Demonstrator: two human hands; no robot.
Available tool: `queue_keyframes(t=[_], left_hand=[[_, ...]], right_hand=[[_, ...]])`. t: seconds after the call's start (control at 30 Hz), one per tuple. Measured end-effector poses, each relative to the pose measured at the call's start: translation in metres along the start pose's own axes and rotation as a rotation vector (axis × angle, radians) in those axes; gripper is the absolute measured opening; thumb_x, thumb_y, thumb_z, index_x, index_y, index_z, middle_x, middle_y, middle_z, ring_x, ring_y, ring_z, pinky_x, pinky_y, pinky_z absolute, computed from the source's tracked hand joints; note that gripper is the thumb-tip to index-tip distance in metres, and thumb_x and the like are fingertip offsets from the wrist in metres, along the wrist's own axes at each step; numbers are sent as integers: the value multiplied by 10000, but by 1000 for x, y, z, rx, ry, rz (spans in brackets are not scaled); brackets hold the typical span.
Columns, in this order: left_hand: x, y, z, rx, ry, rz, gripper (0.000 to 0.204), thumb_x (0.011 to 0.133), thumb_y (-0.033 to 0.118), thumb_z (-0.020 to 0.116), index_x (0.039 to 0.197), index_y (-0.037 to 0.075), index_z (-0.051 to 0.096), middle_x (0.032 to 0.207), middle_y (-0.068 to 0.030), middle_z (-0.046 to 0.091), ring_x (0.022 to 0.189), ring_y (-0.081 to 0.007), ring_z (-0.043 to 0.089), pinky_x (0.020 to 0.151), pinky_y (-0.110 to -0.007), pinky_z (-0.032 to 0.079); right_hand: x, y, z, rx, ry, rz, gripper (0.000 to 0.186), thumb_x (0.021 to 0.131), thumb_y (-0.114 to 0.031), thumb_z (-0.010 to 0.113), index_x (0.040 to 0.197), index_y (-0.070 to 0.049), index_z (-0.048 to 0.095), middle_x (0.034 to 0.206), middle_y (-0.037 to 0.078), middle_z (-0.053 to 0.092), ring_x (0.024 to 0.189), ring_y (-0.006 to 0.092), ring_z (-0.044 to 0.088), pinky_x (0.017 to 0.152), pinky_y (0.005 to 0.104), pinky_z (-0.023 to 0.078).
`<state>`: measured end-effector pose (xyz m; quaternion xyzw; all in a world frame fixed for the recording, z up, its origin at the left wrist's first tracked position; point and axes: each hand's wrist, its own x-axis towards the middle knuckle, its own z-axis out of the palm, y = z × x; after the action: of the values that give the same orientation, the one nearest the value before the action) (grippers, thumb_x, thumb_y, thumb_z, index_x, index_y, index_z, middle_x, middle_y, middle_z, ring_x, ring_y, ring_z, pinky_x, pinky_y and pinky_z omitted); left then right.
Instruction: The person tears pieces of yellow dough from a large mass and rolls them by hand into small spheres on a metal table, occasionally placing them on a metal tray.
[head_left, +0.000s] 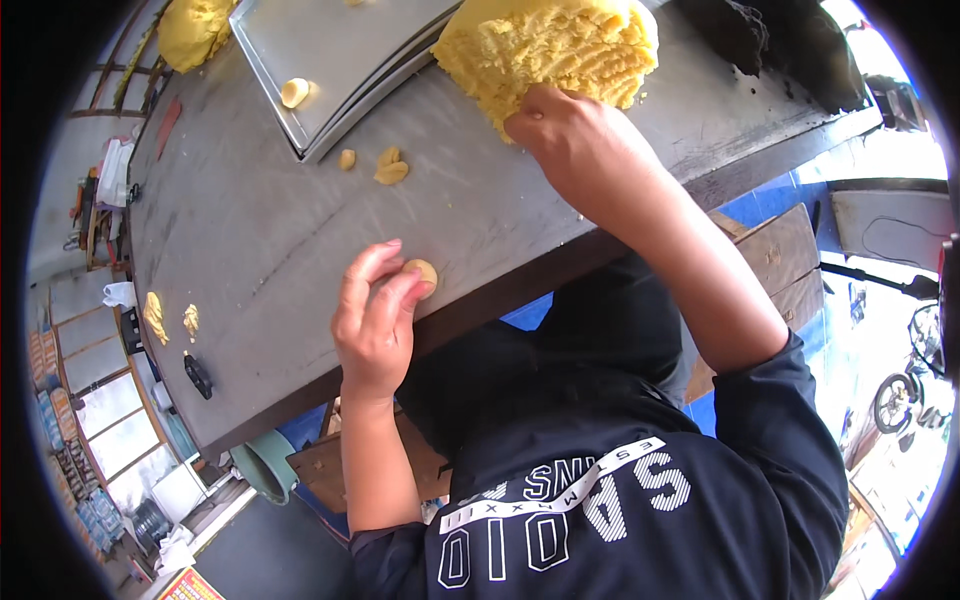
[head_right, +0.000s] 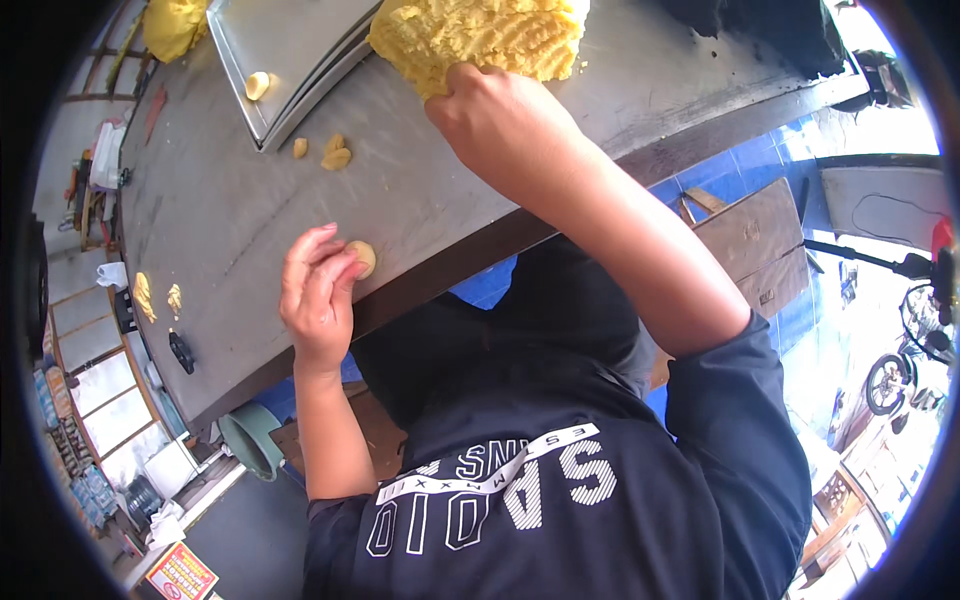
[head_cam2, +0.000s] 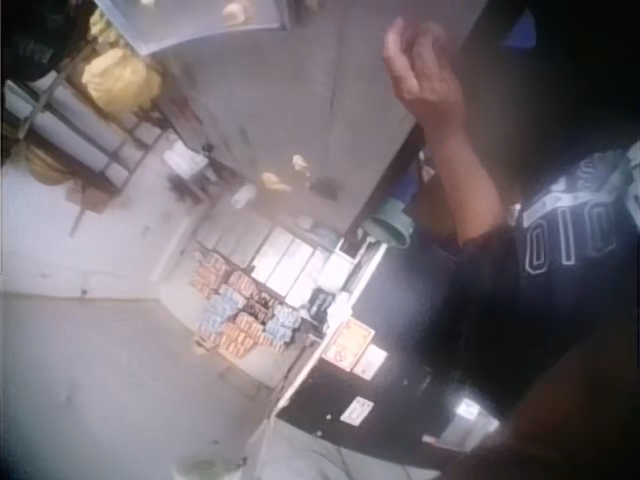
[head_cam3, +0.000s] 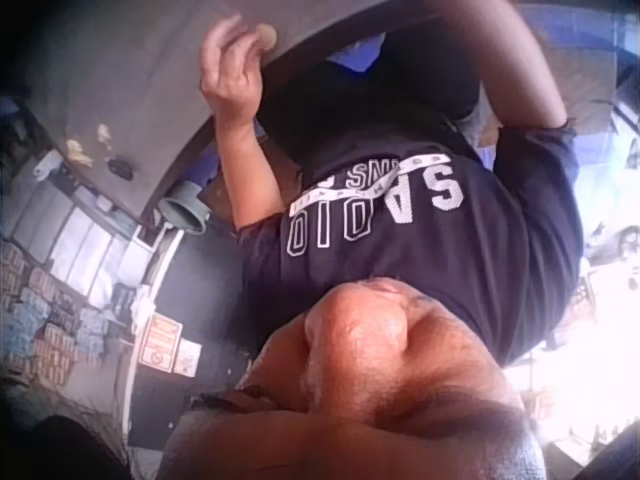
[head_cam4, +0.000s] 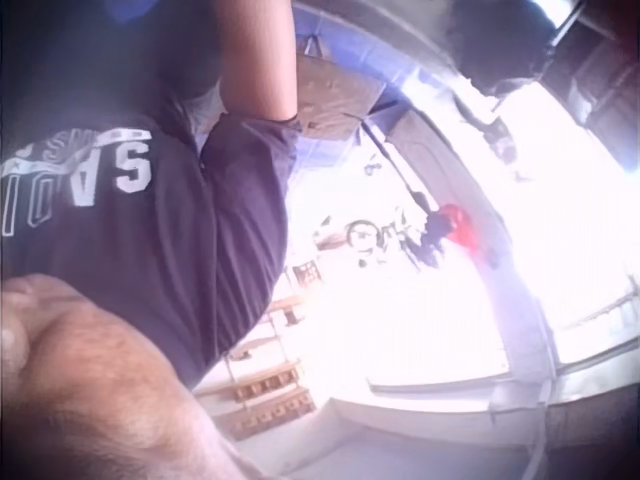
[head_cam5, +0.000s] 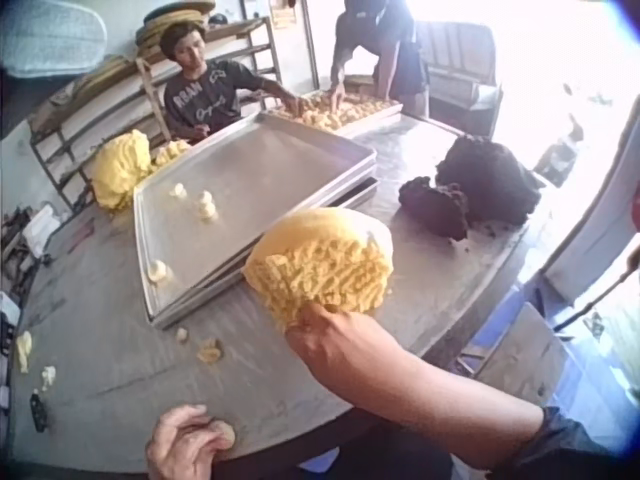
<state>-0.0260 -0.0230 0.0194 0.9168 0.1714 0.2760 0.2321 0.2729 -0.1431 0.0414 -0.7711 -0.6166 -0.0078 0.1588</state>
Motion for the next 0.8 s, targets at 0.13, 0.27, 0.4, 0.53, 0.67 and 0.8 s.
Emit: queue_keyframes(t=[0.13, 0.27, 0.4, 0.53, 0.67, 0.8], left_hand=[[5, -2, -2, -114, -15, -141, 101, 1031, -16, 814, 1046, -1, 715, 1175, -135, 710, 986, -300, 726, 826, -403, 615], [17, -11, -10, -192, -172, -231, 84, 1060, 19, 794, 1089, -9, 720, 1161, -141, 727, 994, -327, 733, 866, -405, 607], [2, 11, -4, -92, 81, -272, 115, 1057, 41, 821, 1118, -22, 746, 1182, -152, 773, 1004, -313, 763, 897, -407, 629], [-14, 24, 19, 216, 176, -37, 126, 1053, 27, 830, 1141, -29, 759, 1288, -172, 769, 1103, -338, 801, 903, -418, 674], [-7, 29, 13, 322, 48, -96, 101, 1102, 70, 763, 1104, -21, 720, 1375, -167, 696, 1145, -355, 758, 947, -490, 631], [21, 15, -11, -68, -176, -390, 131, 1120, 101, 736, 1070, 12, 654, 1299, -162, 665, 1068, -333, 700, 915, -436, 592]], right_hand=[[14, -12, -4, 182, 75, -253, 71, 920, -45, 709, 949, -59, 773, 1017, 122, 718, 987, 338, 791, 845, 447, 671], [20, -28, 21, 243, 141, -459, 97, 928, -81, 711, 884, -70, 797, 981, 114, 728, 986, 314, 784, 810, 440, 678], [-19, 12, -17, 475, -7, -281, 172, 929, 9, 719, 1054, -36, 828, 1069, 135, 764, 1054, 363, 765, 918, 474, 641], [-43, 33, -13, 687, -16, -234, 186, 938, 4, 738, 1097, -22, 831, 1129, 107, 809, 1110, 361, 771, 958, 477, 637], [-34, 43, -4, 227, 248, -123, 172, 938, -19, 759, 1091, -25, 839, 1165, 84, 825, 1134, 346, 765, 982, 460, 631], [-34, 43, -13, 363, 123, -184, 91, 911, -4, 773, 993, -21, 808, 1096, 90, 817, 1102, 338, 752, 944, 461, 624]])
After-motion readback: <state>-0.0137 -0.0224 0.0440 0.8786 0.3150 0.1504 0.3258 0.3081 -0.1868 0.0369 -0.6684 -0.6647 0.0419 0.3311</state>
